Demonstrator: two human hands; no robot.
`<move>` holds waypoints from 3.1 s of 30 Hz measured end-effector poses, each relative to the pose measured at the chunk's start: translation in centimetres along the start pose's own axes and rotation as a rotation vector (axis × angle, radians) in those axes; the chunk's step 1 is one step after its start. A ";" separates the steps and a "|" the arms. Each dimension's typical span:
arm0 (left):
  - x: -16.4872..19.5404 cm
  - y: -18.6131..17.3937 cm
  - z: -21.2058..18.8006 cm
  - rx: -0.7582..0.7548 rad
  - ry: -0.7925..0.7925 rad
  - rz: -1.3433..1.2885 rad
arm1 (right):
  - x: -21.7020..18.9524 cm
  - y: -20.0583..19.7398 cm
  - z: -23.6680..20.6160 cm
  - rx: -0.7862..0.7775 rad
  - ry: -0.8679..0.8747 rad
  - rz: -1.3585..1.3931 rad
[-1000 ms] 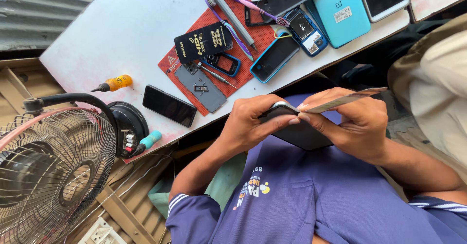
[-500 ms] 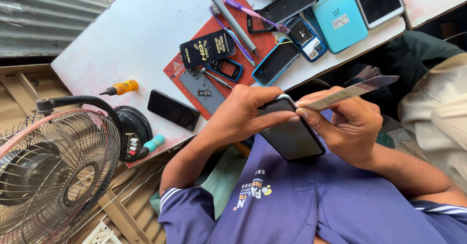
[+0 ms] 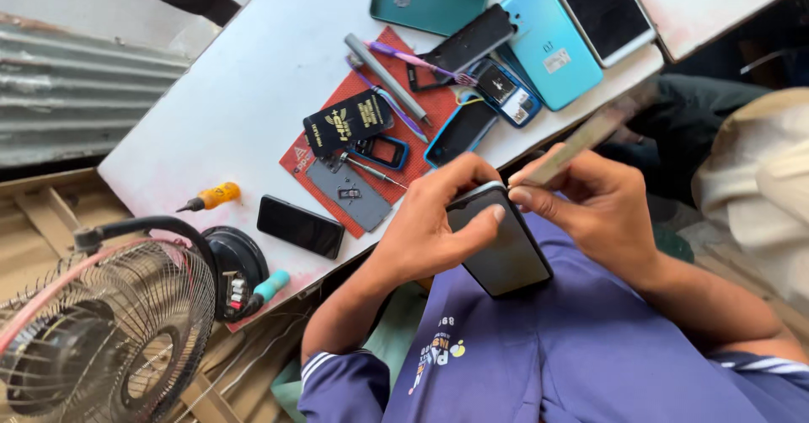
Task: The person uses a metal prying tool to separate the back cover from a smartphone. They then use a plastic card to pry along the edges and lift the back cover off, exposing the internal components.
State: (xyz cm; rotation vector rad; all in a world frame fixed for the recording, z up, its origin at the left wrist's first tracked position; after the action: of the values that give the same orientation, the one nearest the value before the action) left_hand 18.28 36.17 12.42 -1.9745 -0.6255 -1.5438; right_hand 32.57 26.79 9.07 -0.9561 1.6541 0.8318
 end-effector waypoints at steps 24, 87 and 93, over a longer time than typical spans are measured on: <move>0.7 3.0 0.6 0.054 0.084 0.018 | -8.6 -1.5 0.9 -0.327 -0.511 -0.623; -0.6 5.6 -0.5 -0.224 -0.041 0.012 | -6.3 -1.6 0.1 -0.195 -0.304 -0.467; -0.4 5.9 -0.7 -0.201 0.019 -0.057 | -5.0 -2.7 0.1 -0.168 -0.222 -0.359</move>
State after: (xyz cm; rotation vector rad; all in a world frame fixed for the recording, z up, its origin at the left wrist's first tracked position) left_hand 21.59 31.35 11.30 -2.1012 -0.5414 -1.7171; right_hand 35.90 26.60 13.72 -1.1889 1.1912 0.8048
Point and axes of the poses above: each hand's wrist, its own z-axis towards the middle knuckle, its own y-axis out of the palm, x = y × z, the point moved 8 cm from there along z, towards the middle knuckle, and after that the axes turned 9 degrees about x, right-handed, at the moved point
